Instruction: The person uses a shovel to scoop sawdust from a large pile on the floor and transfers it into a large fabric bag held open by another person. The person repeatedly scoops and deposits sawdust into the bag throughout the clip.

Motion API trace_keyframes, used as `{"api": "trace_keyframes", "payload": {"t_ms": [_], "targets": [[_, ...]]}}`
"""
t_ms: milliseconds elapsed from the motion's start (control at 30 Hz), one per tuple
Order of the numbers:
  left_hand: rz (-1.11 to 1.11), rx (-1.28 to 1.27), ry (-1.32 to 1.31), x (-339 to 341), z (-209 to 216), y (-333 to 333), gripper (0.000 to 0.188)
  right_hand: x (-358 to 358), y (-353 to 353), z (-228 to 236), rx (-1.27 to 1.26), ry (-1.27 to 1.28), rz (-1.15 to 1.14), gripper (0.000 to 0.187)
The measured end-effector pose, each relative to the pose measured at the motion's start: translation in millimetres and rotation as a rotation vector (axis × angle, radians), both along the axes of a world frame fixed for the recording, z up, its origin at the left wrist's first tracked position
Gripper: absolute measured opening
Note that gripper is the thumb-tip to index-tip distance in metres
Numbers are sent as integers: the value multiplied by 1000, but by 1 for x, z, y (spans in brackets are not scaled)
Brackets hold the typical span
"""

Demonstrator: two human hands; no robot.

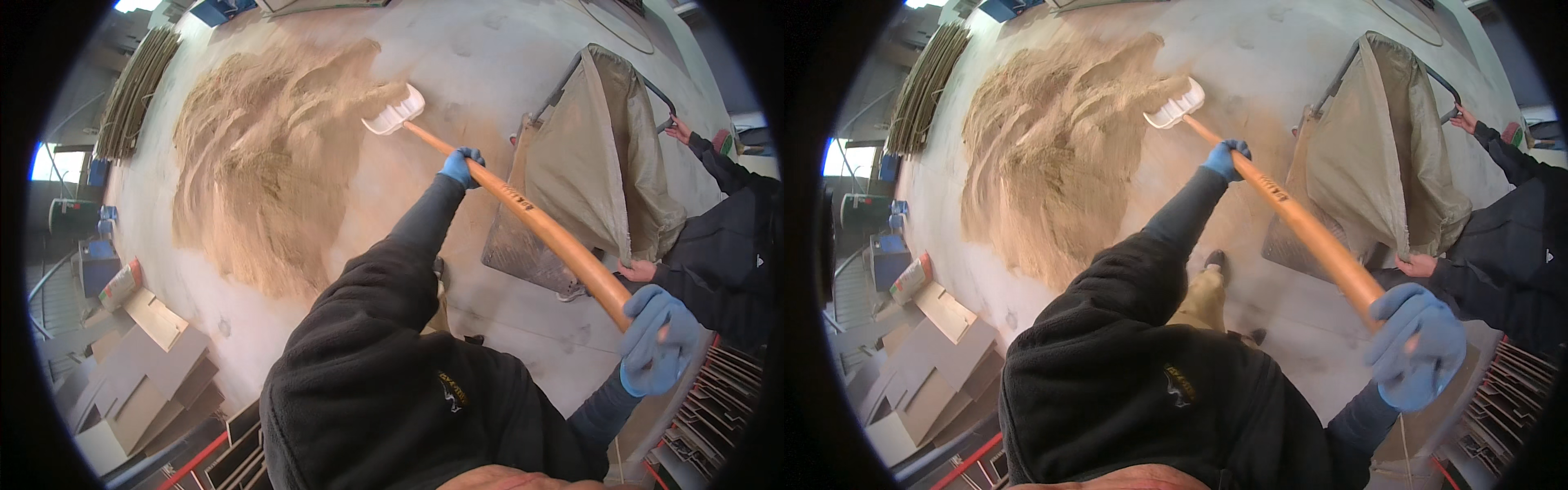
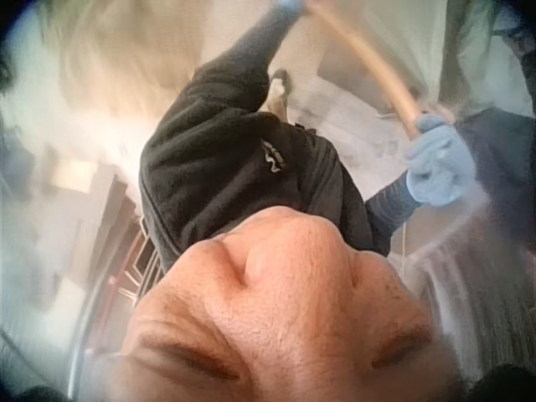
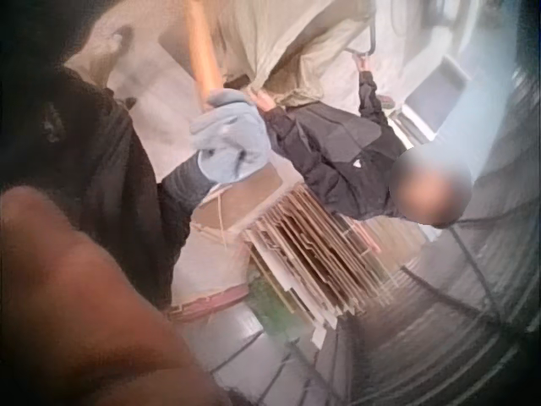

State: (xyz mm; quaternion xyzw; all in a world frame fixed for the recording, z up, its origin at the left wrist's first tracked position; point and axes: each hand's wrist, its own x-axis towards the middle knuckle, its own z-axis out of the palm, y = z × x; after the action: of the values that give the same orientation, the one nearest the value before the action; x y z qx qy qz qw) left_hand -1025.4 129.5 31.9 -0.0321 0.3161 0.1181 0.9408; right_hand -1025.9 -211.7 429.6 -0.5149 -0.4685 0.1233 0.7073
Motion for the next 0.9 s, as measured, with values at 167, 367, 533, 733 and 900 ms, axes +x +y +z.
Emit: {"api": "trace_keyframes", "payload": {"t_ms": [167,367,533,733,900], "targets": [[80,-93,-262,-32,47,14,11,5,16,63,-127,-286,729,4],[314,-287,-903,-42,125,-33,24,5,-55,89,-51,-292,945,6],[304,-240,-963,-75,161,-66,29,3,-132,72,39,-302,897,12],[295,-61,-770,-124,183,-173,27,-4,-266,49,107,-209,890,19],[306,-117,-652,-167,178,-282,20,-14,-384,31,82,-81,648,26]]}}
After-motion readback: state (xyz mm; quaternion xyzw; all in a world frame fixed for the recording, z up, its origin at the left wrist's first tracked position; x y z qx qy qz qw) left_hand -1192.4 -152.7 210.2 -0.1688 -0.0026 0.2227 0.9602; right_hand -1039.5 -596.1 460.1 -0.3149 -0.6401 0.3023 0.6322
